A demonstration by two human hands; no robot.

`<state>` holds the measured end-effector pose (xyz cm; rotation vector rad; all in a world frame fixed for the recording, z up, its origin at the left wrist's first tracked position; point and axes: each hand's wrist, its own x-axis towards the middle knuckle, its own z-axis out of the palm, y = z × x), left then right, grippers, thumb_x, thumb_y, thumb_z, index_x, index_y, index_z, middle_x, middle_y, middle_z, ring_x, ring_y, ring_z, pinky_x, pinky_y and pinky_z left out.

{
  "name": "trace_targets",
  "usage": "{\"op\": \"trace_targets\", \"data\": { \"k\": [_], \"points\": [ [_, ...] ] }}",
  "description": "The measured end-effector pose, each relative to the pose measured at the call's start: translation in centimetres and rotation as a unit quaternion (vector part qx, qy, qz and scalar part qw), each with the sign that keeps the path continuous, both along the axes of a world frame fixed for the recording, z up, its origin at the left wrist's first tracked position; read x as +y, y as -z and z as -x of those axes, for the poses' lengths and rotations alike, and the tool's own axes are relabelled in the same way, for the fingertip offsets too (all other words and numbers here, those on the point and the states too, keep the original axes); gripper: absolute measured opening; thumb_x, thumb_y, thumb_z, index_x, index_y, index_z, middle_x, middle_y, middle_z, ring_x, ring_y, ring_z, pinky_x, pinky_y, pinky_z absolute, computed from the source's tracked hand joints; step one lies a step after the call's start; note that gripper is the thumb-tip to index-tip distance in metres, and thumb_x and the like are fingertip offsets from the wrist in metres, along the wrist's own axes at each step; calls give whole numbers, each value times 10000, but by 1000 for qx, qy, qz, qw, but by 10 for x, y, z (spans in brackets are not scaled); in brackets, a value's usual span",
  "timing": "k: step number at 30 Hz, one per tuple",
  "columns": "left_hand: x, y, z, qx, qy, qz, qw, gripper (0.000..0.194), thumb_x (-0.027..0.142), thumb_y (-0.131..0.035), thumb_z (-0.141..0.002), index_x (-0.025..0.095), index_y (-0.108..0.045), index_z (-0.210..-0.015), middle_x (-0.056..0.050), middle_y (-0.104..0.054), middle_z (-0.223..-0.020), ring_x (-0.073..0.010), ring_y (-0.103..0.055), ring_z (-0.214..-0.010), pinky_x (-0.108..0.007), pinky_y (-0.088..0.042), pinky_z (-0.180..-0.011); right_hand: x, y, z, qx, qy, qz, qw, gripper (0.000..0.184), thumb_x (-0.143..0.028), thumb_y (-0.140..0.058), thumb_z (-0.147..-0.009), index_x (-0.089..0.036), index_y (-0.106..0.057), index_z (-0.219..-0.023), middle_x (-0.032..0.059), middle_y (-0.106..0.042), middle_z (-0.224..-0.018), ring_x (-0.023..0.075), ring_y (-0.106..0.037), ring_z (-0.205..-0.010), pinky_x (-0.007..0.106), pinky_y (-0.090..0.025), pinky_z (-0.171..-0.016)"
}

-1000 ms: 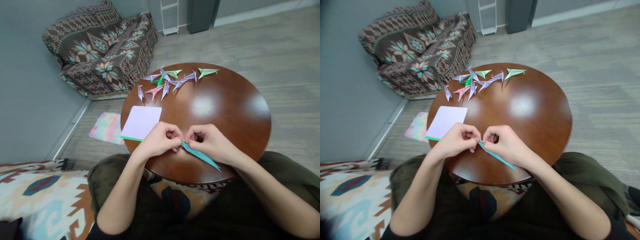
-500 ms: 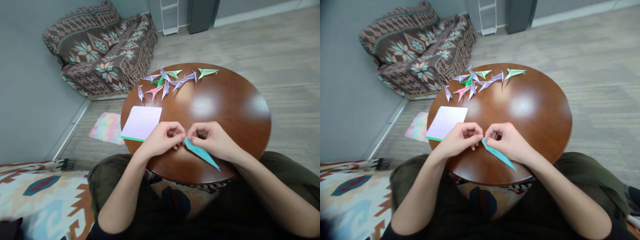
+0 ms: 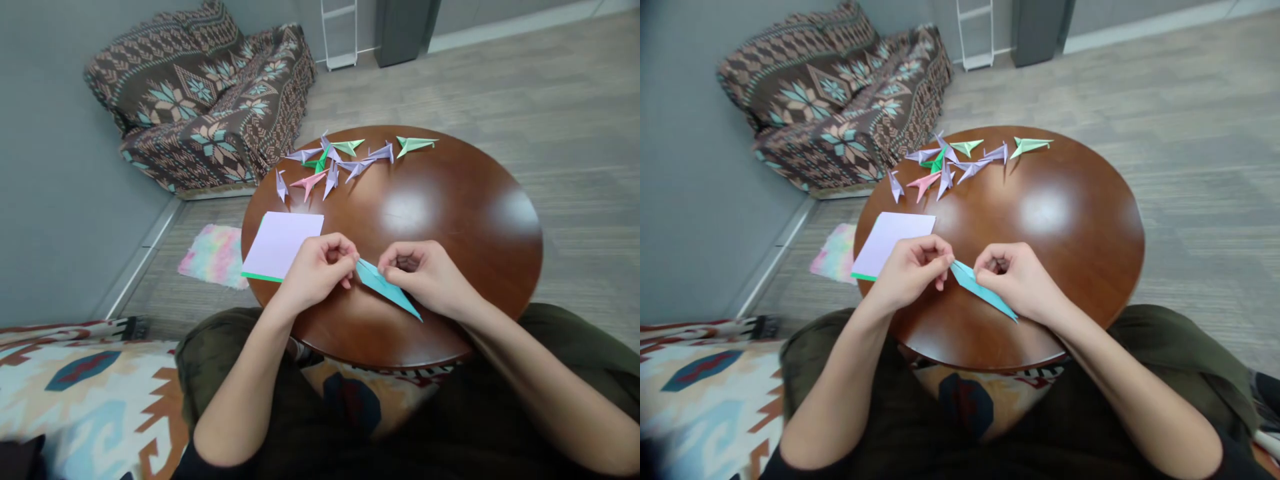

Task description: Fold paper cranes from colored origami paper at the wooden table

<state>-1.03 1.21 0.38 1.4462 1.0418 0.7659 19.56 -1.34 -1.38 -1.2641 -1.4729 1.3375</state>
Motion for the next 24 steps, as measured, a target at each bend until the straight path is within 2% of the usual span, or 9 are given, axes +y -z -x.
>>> {"op": "trace_targets", "data": {
  "k": [4, 9, 15, 24],
  "points": [
    [1, 0, 0, -20, -29, 17, 999, 106, 206, -718, -807, 151, -632, -779, 46, -599, -562, -77, -557, -462, -177, -475, -459, 0, 1, 0, 5, 0, 1, 1000, 82, -230, -682, -713, -157, -711, -690, 1, -664, -639, 123, -534, -580, 252, -394, -563],
    [-5, 6, -13, -33, 1, 77, 996, 131, 249, -736, -794, 140, -664, -805, 54, -587, -518, -63, -505, -407, -166, -397, -422, 0, 0, 3, 22, 13, -7, 1000, 70, -228, -686, -710, -165, -706, -687, 2, -669, -637, 128, -554, -582, 249, -419, -562],
    [-9, 6, -20, -33, -41, 53, 997, 89, 221, -714, -768, 151, -661, -751, 68, -563, -515, -49, -447, -396, -176, -330, -411, -1, 0, 3, 18, 17, -15, 1000, 58, -220, -682, -691, -168, -702, -676, -2, -644, -620, 124, -535, -569, 245, -410, -539],
    [-1, 8, -10, -26, -69, 32, 997, 130, 257, -756, -764, 159, -671, -766, 76, -524, -492, -53, -407, -396, -187, -298, -407, 1, -1, 0, 0, 17, 5, 1000, 61, -192, -644, -676, -160, -697, -674, -15, -621, -590, 112, -515, -546, 237, -386, -522]
  ]
}}
